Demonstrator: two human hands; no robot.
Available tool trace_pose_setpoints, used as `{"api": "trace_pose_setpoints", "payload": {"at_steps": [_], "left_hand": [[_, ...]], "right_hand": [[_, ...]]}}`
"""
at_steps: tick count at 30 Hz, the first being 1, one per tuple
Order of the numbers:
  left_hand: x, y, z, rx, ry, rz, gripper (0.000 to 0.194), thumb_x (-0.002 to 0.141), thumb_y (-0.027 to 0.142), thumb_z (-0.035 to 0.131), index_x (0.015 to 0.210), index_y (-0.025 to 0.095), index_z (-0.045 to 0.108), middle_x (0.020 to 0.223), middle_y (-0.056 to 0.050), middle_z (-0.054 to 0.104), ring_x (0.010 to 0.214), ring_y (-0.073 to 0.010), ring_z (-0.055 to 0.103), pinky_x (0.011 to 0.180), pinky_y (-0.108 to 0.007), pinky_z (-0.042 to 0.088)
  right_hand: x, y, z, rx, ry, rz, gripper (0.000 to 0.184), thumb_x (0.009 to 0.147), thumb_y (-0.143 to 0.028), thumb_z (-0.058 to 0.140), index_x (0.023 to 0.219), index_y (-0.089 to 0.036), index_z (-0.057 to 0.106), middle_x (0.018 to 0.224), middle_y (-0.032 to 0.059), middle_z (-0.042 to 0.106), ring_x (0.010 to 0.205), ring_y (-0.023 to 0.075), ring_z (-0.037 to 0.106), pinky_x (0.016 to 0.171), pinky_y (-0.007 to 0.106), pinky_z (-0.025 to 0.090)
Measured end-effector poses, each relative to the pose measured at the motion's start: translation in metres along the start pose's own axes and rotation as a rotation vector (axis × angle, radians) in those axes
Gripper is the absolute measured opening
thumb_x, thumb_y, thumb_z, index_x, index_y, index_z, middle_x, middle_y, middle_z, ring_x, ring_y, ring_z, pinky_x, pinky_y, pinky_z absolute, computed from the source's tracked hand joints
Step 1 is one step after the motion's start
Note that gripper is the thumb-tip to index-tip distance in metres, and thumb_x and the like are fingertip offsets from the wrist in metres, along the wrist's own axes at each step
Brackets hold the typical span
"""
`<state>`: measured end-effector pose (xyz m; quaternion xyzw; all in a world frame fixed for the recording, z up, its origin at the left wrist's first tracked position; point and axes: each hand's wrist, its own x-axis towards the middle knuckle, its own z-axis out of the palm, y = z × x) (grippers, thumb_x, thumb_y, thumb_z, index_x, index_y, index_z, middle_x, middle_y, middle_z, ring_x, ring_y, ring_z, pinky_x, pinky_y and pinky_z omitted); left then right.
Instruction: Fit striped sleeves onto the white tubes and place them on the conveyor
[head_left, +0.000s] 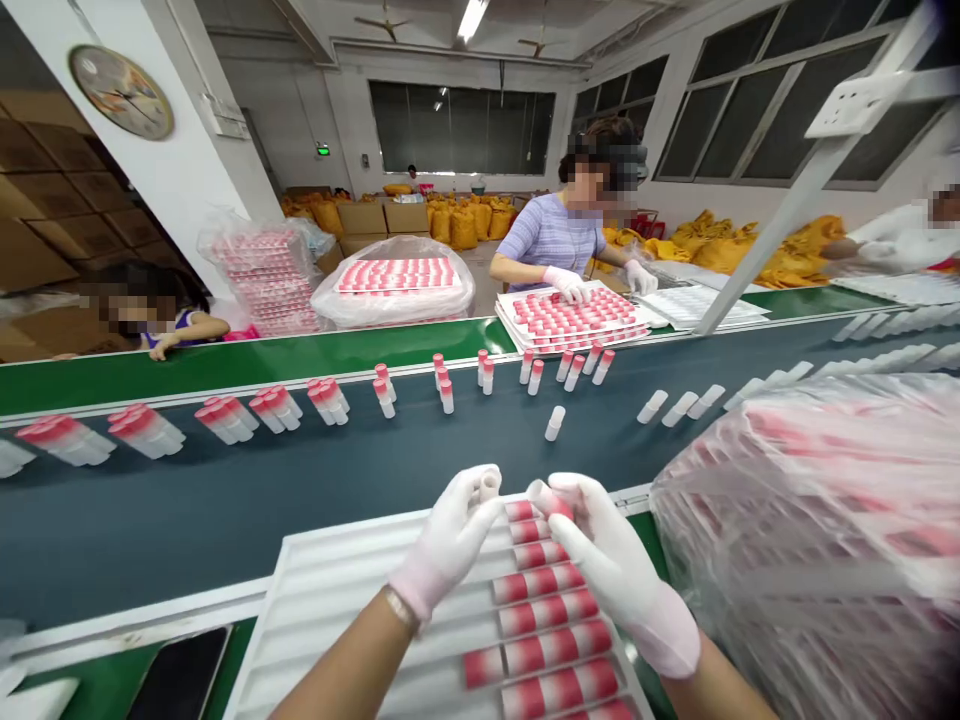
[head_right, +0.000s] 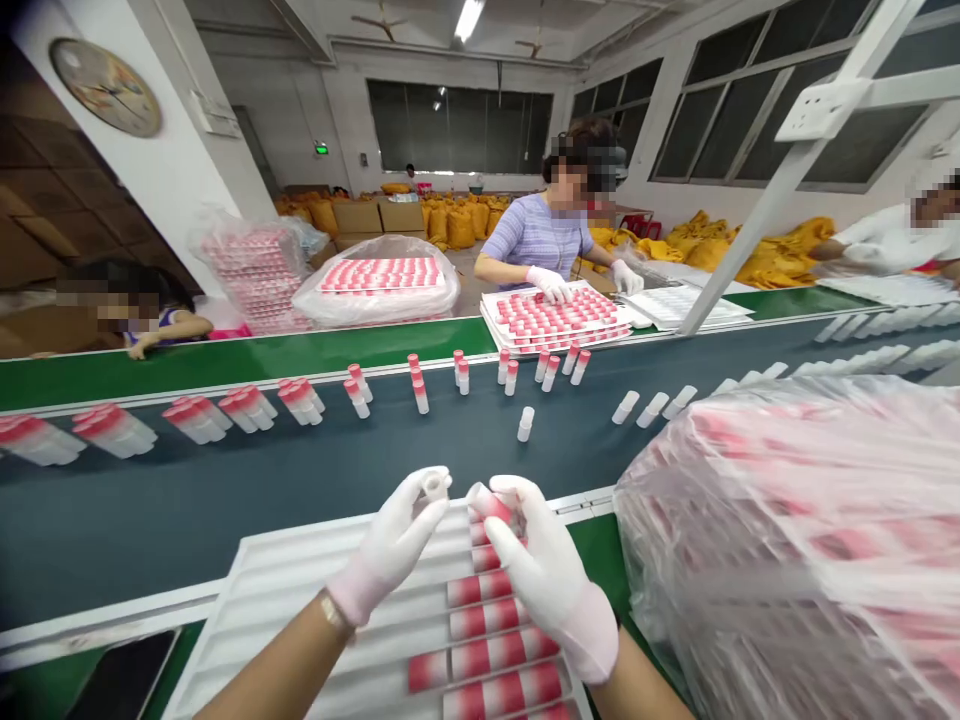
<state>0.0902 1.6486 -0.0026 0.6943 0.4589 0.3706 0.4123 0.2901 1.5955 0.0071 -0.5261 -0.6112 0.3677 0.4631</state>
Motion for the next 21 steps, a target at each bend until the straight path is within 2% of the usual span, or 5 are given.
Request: {"api": "trace_pose_setpoints", "payload": {"at_steps": [5,9,13,16,21], "left_hand": [[-0.064,0.020,-0.029,0.170,0.061,0.096,0.025,0.095,0.027,0.049,0.118,0.024,0.059,0.107,-0.007,0.062,0.101,-0.0216,0.057,0.089,-0.036,0.048],[-0.079,0.034,-0.045,0.274,0.000,0.139,0.027,0.095,0.023,0.048,0.118,0.026,0.062,0.110,-0.008,0.063,0.103,-0.0231,0.057,0.091,-0.038,0.046],[-0.088,0.048,-0.049,0.189,-0.067,0.132,0.024,0.095,0.022,0.049,0.112,0.027,0.064,0.107,-0.006,0.066,0.097,-0.0217,0.060,0.088,-0.034,0.046],[-0.094,0.051,-0.044,0.077,-0.031,0.149,0.023,0.094,0.024,0.050,0.114,0.027,0.063,0.101,-0.005,0.067,0.089,-0.0204,0.061,0.083,-0.031,0.048],[-0.103,0.050,-0.033,-0.042,0.096,0.082,0.019,0.095,0.027,0.050,0.106,0.025,0.065,0.100,-0.005,0.067,0.088,-0.0193,0.061,0.080,-0.030,0.049]], "right_hand": [[0.006,-0.049,0.013,-0.074,-0.186,-0.210,0.021,0.089,-0.023,0.052,0.109,-0.021,0.057,0.101,0.0044,0.064,0.084,0.0143,0.063,0.073,0.027,0.052],[0.009,-0.077,0.009,-0.227,-0.337,-0.418,0.011,0.084,-0.016,0.055,0.094,-0.020,0.060,0.082,0.0005,0.060,0.076,0.0134,0.056,0.068,0.026,0.044],[0.009,-0.102,0.012,-0.385,-0.407,-0.532,0.006,0.084,-0.019,0.061,0.078,-0.018,0.059,0.070,-0.0025,0.057,0.068,0.0118,0.049,0.065,0.026,0.037],[0.003,-0.111,0.024,-0.280,-0.390,-0.491,0.008,0.080,-0.018,0.067,0.078,-0.019,0.059,0.068,-0.0037,0.057,0.066,0.0108,0.050,0.064,0.025,0.037],[-0.015,-0.110,0.049,0.056,-0.169,-0.219,0.014,0.071,-0.014,0.071,0.080,-0.020,0.061,0.078,-0.0019,0.058,0.072,0.0119,0.054,0.065,0.022,0.043]]}}
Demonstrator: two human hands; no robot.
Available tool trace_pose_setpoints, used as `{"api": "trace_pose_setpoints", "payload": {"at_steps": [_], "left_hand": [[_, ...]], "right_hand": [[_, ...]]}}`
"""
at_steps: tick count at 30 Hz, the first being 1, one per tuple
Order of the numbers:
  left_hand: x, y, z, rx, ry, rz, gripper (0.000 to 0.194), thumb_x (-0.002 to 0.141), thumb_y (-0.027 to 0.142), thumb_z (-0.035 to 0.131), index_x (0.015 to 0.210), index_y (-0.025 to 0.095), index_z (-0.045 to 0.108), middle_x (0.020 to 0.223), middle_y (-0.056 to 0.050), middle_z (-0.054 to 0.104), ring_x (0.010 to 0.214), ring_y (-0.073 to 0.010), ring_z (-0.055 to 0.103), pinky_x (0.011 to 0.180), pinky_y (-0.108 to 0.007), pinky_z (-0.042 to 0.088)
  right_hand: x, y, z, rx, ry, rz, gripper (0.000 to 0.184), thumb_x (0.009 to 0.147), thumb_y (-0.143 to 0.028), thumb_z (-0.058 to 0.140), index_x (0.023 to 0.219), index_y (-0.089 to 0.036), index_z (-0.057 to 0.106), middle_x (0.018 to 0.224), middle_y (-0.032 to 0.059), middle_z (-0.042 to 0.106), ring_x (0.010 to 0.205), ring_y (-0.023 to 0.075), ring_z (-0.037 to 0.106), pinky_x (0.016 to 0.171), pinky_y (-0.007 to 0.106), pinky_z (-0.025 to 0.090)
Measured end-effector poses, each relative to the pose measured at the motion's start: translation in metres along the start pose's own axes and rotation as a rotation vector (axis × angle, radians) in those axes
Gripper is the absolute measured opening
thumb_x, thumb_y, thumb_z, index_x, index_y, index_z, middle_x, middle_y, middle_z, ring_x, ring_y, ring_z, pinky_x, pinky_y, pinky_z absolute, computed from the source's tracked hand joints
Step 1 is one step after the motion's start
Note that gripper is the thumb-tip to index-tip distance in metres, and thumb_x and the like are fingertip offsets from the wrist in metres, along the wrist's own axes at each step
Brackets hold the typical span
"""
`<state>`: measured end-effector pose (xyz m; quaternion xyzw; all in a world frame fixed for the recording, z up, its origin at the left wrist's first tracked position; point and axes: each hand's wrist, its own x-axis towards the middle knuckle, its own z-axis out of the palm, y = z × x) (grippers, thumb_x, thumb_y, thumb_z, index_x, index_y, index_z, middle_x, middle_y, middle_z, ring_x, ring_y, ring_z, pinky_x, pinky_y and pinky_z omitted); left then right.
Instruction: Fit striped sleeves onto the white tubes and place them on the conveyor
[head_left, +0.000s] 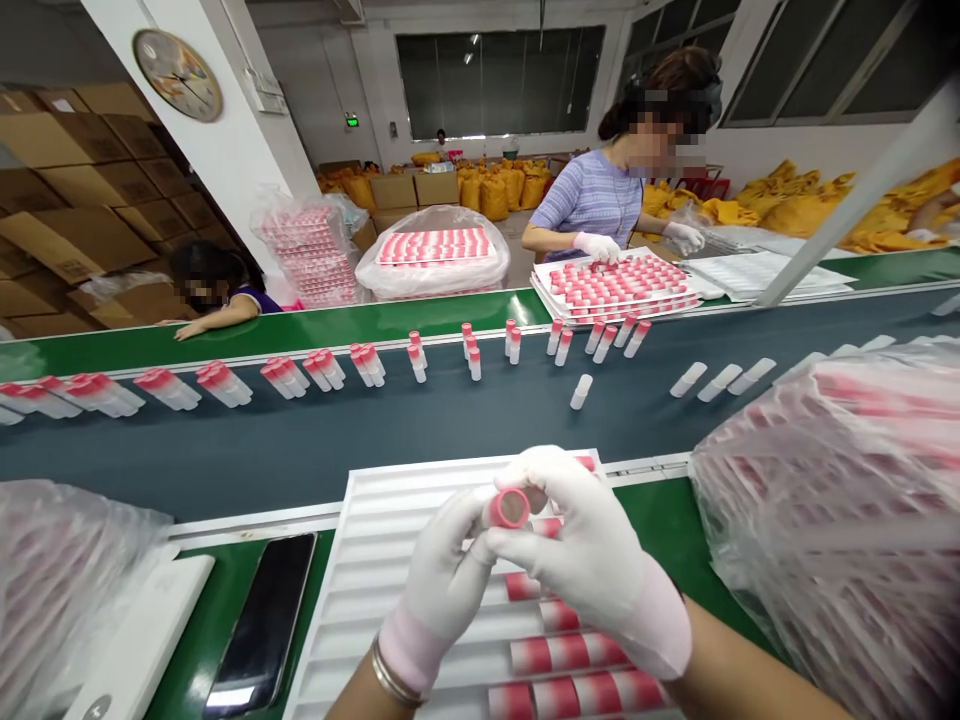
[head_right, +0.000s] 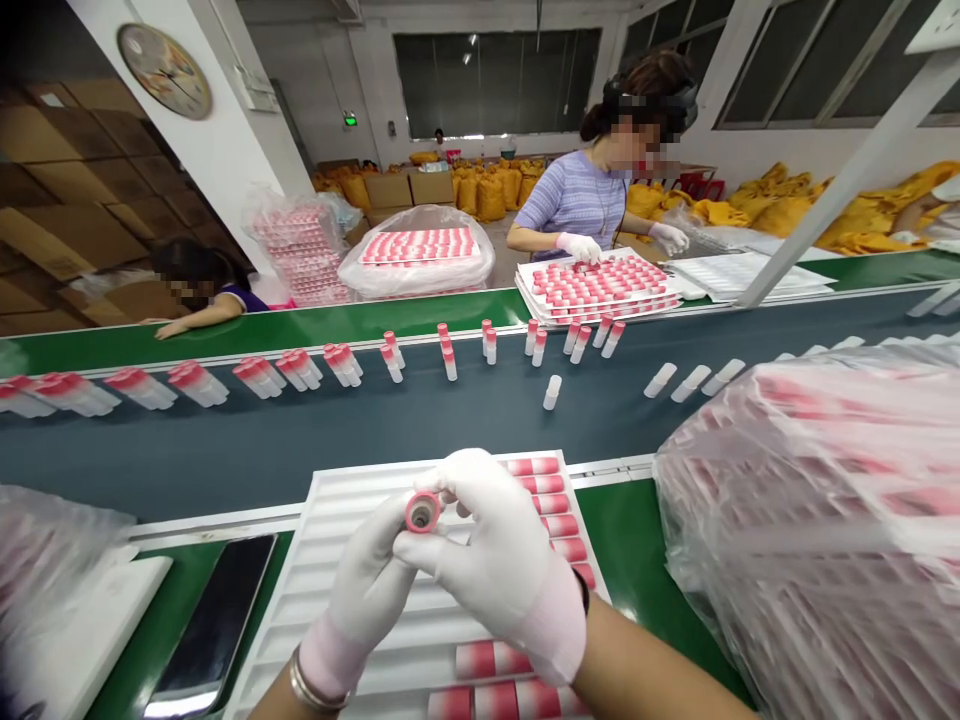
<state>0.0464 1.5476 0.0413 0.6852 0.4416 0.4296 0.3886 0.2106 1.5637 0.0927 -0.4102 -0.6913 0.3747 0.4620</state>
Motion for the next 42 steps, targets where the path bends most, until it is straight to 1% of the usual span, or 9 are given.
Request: {"api": "trace_pose_setpoints", "payload": {"at_steps": [4,15,21,25,29,32,35,39,42], "left_hand": [[-0.006,0.005,0.002,-0.126,0.017,-0.079,0.019,0.093,0.032,0.055,0.100,0.021,0.068,0.090,-0.004,0.068,0.081,-0.0188,0.062,0.073,-0.027,0.050],[-0.014,0.013,0.002,-0.601,-0.138,-0.220,0.024,0.083,0.040,0.069,0.082,0.016,0.069,0.075,-0.003,0.063,0.070,-0.0154,0.058,0.064,-0.025,0.049],[-0.014,0.025,0.000,-0.595,-0.218,-0.352,0.040,0.078,0.052,0.071,0.067,0.014,0.068,0.070,-0.006,0.064,0.067,-0.0170,0.061,0.063,-0.028,0.052],[-0.015,0.027,-0.001,-0.643,-0.273,-0.415,0.043,0.074,0.057,0.071,0.074,0.014,0.070,0.069,-0.006,0.064,0.062,-0.0166,0.062,0.057,-0.028,0.053],[-0.017,0.025,0.000,-0.651,-0.271,-0.395,0.043,0.075,0.058,0.070,0.076,0.015,0.069,0.066,-0.005,0.065,0.060,-0.0166,0.062,0.057,-0.028,0.052],[-0.018,0.028,0.001,-0.553,-0.155,-0.348,0.040,0.080,0.053,0.068,0.068,0.014,0.066,0.065,-0.004,0.063,0.066,-0.0160,0.060,0.063,-0.027,0.051],[-0.019,0.031,0.004,-0.525,-0.041,-0.258,0.027,0.085,0.041,0.066,0.075,0.016,0.064,0.070,-0.002,0.061,0.068,-0.0143,0.058,0.065,-0.025,0.050],[-0.021,0.031,0.005,-0.497,-0.010,-0.197,0.016,0.088,0.031,0.061,0.078,0.018,0.062,0.071,0.000,0.058,0.066,-0.0120,0.054,0.064,-0.022,0.048],[-0.022,0.031,0.004,-0.457,-0.019,-0.211,0.016,0.088,0.027,0.059,0.075,0.017,0.061,0.069,0.001,0.056,0.065,-0.0118,0.053,0.063,-0.022,0.047]], "right_hand": [[-0.004,-0.004,0.005,0.044,-0.064,0.032,0.009,0.074,-0.013,0.066,0.075,-0.019,0.059,0.075,-0.0012,0.061,0.071,0.0125,0.056,0.063,0.023,0.042],[0.003,-0.011,-0.019,0.067,-0.399,-0.102,0.012,0.078,-0.011,0.064,0.073,-0.018,0.056,0.075,-0.0019,0.057,0.072,0.0108,0.052,0.067,0.021,0.042],[0.014,-0.014,-0.023,0.204,-0.533,-0.136,0.009,0.085,-0.016,0.061,0.077,-0.017,0.057,0.074,-0.0004,0.061,0.071,0.0108,0.054,0.071,0.022,0.045],[0.018,-0.014,-0.025,0.267,-0.636,-0.142,0.012,0.090,-0.022,0.059,0.079,-0.017,0.058,0.068,-0.0006,0.062,0.066,0.0107,0.056,0.071,0.023,0.048],[0.017,-0.014,-0.025,0.196,-0.599,-0.163,0.015,0.088,-0.024,0.060,0.075,-0.016,0.057,0.077,0.0025,0.064,0.073,0.0119,0.056,0.074,0.023,0.048],[0.014,-0.015,-0.022,0.146,-0.524,-0.168,0.010,0.085,-0.020,0.060,0.076,-0.017,0.057,0.080,0.0026,0.062,0.073,0.0121,0.055,0.071,0.023,0.047],[0.010,-0.015,-0.017,0.116,-0.456,-0.153,0.003,0.081,-0.015,0.059,0.083,-0.017,0.059,0.081,0.0012,0.060,0.072,0.0115,0.055,0.070,0.023,0.047],[0.008,-0.013,-0.014,0.082,-0.430,-0.152,0.010,0.081,-0.016,0.060,0.091,-0.018,0.061,0.082,0.0012,0.061,0.078,0.0129,0.057,0.074,0.024,0.047],[0.007,-0.011,-0.013,0.115,-0.444,-0.130,0.003,0.083,-0.017,0.059,0.086,-0.018,0.060,0.085,0.0024,0.061,0.076,0.0124,0.057,0.071,0.023,0.047]]}}
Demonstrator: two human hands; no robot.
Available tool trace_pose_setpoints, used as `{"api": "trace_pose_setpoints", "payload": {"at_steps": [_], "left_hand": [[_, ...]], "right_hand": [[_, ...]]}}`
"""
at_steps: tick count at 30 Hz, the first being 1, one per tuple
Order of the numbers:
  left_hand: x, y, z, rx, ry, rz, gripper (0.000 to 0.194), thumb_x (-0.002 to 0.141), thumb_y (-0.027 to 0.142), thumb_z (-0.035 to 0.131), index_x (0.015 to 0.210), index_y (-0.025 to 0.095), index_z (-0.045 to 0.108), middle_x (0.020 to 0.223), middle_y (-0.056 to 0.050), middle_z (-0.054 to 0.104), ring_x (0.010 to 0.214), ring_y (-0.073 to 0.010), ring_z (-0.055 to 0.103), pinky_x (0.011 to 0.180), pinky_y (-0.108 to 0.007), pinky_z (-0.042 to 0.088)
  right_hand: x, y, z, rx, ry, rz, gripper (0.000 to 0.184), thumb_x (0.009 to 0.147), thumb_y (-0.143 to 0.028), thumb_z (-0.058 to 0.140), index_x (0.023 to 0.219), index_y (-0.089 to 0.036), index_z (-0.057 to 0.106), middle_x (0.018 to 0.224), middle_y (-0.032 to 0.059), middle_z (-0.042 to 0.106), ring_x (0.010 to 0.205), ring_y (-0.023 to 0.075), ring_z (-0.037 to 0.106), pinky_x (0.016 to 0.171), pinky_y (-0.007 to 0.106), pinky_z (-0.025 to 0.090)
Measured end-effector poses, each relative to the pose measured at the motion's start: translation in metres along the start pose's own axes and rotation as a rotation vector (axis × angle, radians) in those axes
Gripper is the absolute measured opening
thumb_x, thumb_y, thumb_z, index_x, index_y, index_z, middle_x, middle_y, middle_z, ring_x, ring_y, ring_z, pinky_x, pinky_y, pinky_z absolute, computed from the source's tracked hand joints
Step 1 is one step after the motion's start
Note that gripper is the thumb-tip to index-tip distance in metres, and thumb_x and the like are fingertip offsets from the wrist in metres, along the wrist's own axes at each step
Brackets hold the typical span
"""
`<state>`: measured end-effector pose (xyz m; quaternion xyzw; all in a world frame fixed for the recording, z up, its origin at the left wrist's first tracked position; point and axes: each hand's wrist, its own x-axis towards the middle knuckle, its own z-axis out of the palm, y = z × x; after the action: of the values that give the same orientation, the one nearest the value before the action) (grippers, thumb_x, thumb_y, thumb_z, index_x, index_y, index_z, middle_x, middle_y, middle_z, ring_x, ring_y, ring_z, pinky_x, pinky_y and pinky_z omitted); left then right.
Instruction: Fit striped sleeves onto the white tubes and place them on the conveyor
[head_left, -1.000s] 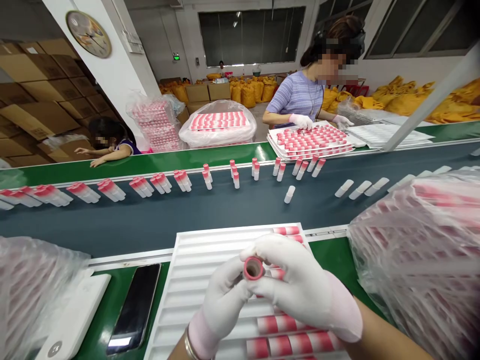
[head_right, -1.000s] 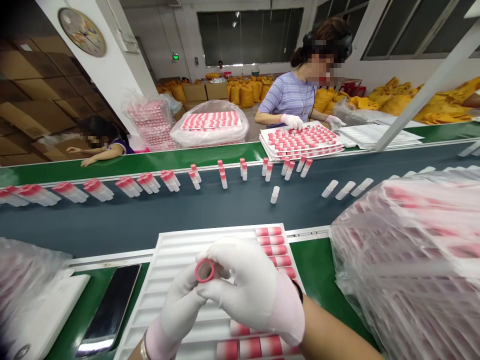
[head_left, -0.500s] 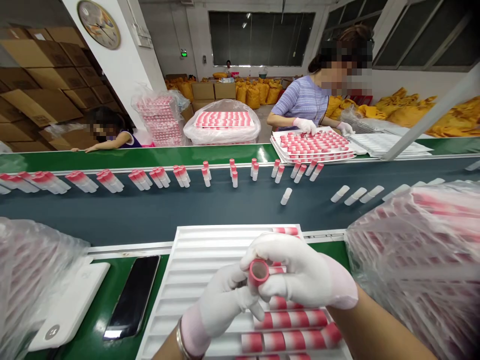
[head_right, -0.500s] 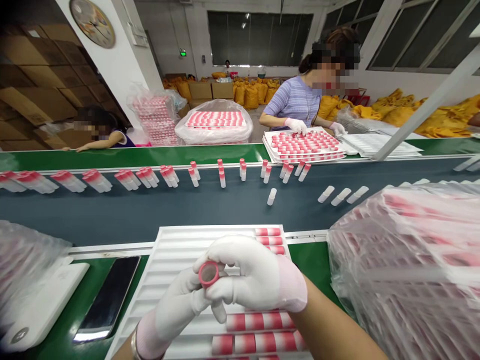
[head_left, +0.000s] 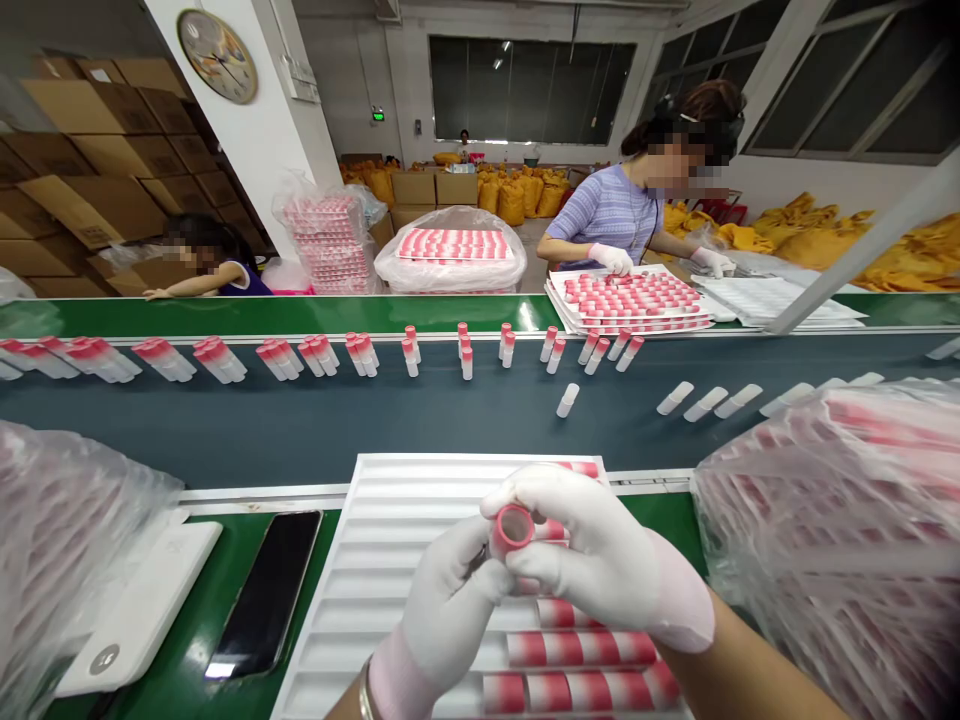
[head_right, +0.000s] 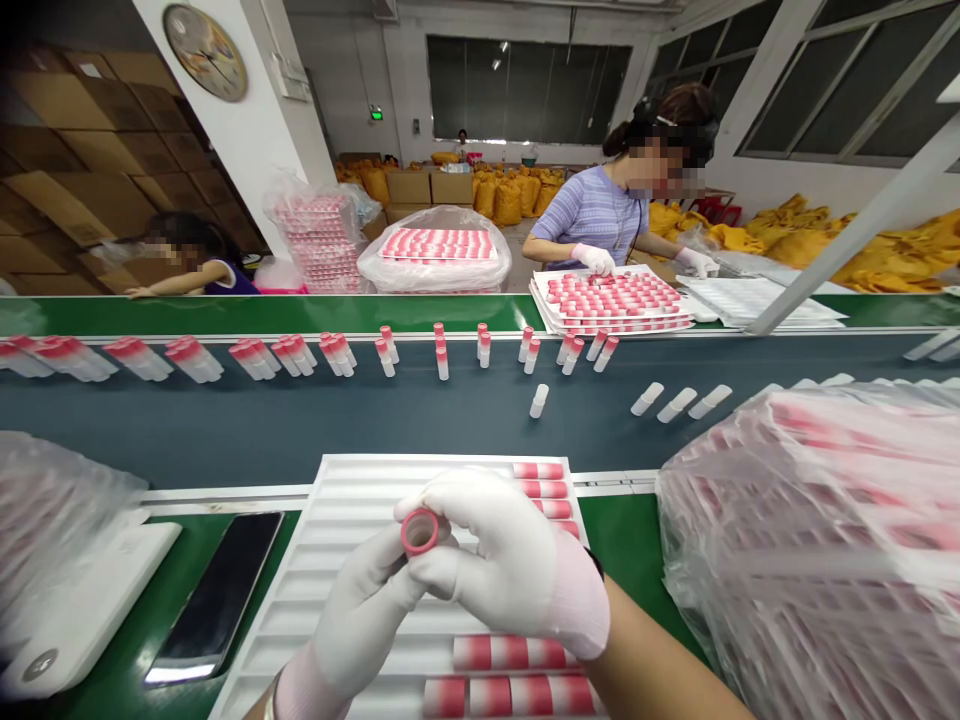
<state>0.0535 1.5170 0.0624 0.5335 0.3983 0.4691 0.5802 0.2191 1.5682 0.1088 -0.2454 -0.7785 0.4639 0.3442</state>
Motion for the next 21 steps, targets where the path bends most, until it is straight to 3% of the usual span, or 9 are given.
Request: {"api": "trace_pose_setpoints", "payload": {"at_steps": [3,9,13,17,19,21], "left_hand": [[-0.001,0.003,0.000,0.044,0.021,-0.043,0.013,0.085,0.023,0.059,0.073,0.017,0.061,0.068,0.001,0.058,0.066,-0.0130,0.055,0.062,-0.022,0.048],[-0.003,0.012,0.000,0.086,0.044,-0.136,0.007,0.081,0.022,0.060,0.083,0.018,0.065,0.071,0.000,0.064,0.064,-0.0157,0.061,0.061,-0.025,0.050],[-0.004,0.013,-0.002,0.193,0.071,-0.153,0.010,0.083,0.025,0.058,0.085,0.019,0.066,0.076,-0.001,0.064,0.065,-0.0169,0.063,0.062,-0.026,0.050],[-0.005,0.010,-0.002,0.229,0.093,-0.158,0.014,0.088,0.028,0.055,0.090,0.020,0.066,0.070,0.002,0.061,0.064,-0.0145,0.060,0.062,-0.024,0.049],[-0.006,0.006,-0.002,0.220,0.128,-0.167,0.022,0.086,0.021,0.055,0.106,0.022,0.064,0.073,0.003,0.062,0.069,-0.0143,0.060,0.065,-0.024,0.050],[-0.007,0.002,-0.002,0.157,0.180,-0.205,0.050,0.084,0.017,0.054,0.133,0.024,0.049,0.077,0.003,0.064,0.074,-0.0151,0.061,0.071,-0.027,0.052]], "right_hand": [[0.001,0.001,0.000,0.124,-0.047,0.035,0.013,0.083,-0.016,0.058,0.072,-0.017,0.052,0.085,0.0026,0.060,0.067,0.0090,0.055,0.062,0.019,0.047],[0.002,0.001,0.001,0.237,-0.074,0.102,0.011,0.083,-0.016,0.057,0.074,-0.017,0.051,0.081,0.0013,0.060,0.062,0.0080,0.053,0.060,0.019,0.047],[0.001,0.001,0.006,0.114,0.006,0.168,0.005,0.078,-0.013,0.058,0.076,-0.017,0.057,0.082,0.0015,0.060,0.076,0.0122,0.057,0.068,0.022,0.048],[0.002,0.001,0.015,0.041,0.199,0.374,0.019,0.070,-0.008,0.061,0.086,-0.018,0.062,0.079,-0.0009,0.058,0.073,0.0119,0.057,0.063,0.020,0.047],[0.002,0.001,0.019,0.028,0.236,0.400,0.011,0.070,-0.008,0.059,0.076,-0.017,0.058,0.073,-0.0020,0.056,0.066,0.0102,0.054,0.058,0.019,0.044],[0.003,0.003,0.023,0.015,0.232,0.367,0.011,0.072,-0.009,0.056,0.066,-0.017,0.051,0.069,-0.0025,0.054,0.064,0.0093,0.052,0.057,0.018,0.043]]}}
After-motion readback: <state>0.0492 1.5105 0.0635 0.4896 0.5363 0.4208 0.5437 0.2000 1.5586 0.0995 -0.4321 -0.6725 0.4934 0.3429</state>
